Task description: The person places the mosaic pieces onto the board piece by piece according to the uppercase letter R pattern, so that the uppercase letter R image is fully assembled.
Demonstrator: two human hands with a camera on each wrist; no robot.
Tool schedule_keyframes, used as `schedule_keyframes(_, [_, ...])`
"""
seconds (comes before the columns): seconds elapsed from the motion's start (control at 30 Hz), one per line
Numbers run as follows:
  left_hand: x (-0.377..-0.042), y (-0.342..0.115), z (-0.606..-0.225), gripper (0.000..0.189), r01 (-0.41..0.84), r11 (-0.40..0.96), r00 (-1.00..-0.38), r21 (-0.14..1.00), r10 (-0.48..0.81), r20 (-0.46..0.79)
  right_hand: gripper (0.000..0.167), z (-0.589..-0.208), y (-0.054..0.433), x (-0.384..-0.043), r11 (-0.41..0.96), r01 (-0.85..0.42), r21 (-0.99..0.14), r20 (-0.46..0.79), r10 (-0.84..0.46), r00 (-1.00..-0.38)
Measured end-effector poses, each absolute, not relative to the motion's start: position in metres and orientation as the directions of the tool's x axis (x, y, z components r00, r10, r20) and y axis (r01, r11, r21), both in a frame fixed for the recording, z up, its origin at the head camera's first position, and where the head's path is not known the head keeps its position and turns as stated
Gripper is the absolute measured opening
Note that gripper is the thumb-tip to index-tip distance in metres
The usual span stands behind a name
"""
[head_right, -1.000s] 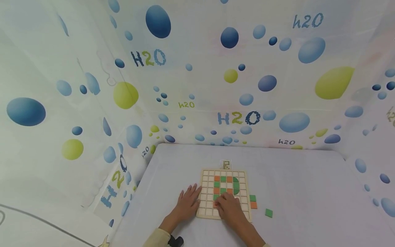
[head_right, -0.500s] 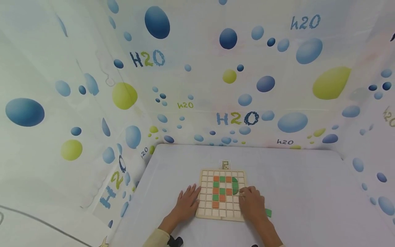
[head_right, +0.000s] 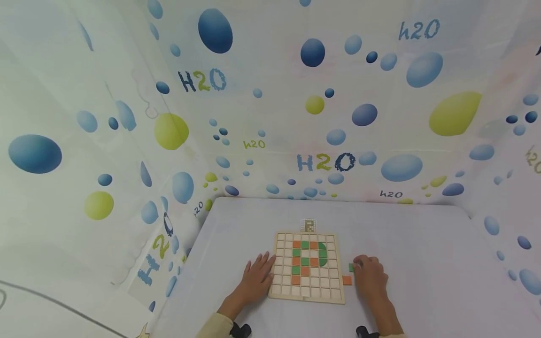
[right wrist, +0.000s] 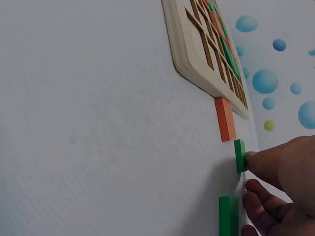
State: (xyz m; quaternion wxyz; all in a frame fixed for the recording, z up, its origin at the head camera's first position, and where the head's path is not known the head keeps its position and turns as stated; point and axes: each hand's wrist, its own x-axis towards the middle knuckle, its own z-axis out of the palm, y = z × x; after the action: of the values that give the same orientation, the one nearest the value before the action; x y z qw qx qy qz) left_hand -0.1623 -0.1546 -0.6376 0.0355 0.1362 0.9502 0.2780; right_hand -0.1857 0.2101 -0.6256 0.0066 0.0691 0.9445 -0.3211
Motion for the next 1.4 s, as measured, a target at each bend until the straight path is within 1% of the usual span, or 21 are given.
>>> schedule_keyframes(0.2, [-0.16,-0.153,-0.631,0.054,0.242,0.803,-0.958,0.544,0.288,0.002,0.034,-0.62,0.218,-0.186,0.783,0.108,-0.612,-0.093,0.064,-0.994])
schedule_keyframes(0.37, [-0.159,-0.153,-0.632,0.054,0.25,0.797,-0.957,0.55,0.288,0.018,0.031,-0.62,0.22,-0.187,0.802,0.065,-0.594,-0.06,0.037,-0.998])
schedule_keyframes(0.53, [-0.16,-0.153,-0.631,0.053,0.262,0.799,-0.955,0.54,0.296,0.025,0.038,-0.621,0.222,-0.187,0.818,0.038,-0.574,-0.04,0.019,-0.999])
schedule_keyframes(0.6, [-0.16,-0.153,-0.631,0.054,0.248,0.812,-0.956,0.528,0.292,0.0,0.04,-0.622,0.222,-0.187,0.823,0.043,-0.566,-0.051,0.017,-0.999])
schedule_keyframes(0.7, [-0.161,-0.153,-0.63,0.054,0.232,0.827,-0.958,0.513,0.285,-0.026,0.038,-0.624,0.222,-0.187,0.825,0.048,-0.563,-0.068,0.012,-0.998])
schedule_keyframes(0.83, [-0.16,-0.153,-0.629,0.054,0.237,0.82,-0.959,0.52,0.284,-0.01,0.034,-0.626,0.223,-0.189,0.818,0.034,-0.574,-0.064,-0.004,-0.998])
schedule_keyframes(1.0, [-0.158,-0.153,-0.629,0.054,0.257,0.792,-0.956,0.554,0.29,0.028,0.035,-0.625,0.225,-0.189,0.813,0.018,-0.582,-0.065,-0.024,-0.998])
schedule_keyframes(1.2, [-0.16,-0.152,-0.631,0.054,0.242,0.8,-0.96,0.549,0.281,0.013,0.035,-0.627,0.226,-0.191,0.805,0.0,-0.593,-0.059,-0.044,-0.997])
schedule_keyframes(1.3, [-0.162,-0.152,-0.632,0.054,0.222,0.81,-0.963,0.543,0.27,-0.009,0.033,-0.631,0.227,-0.191,0.801,-0.011,-0.598,-0.039,-0.043,-0.998])
schedule_keyframes(1.4, [-0.162,-0.153,-0.633,0.054,0.224,0.807,-0.962,0.547,0.273,-0.01,0.032,-0.634,0.222,-0.19,0.802,0.01,-0.597,-0.028,-0.009,-1.0])
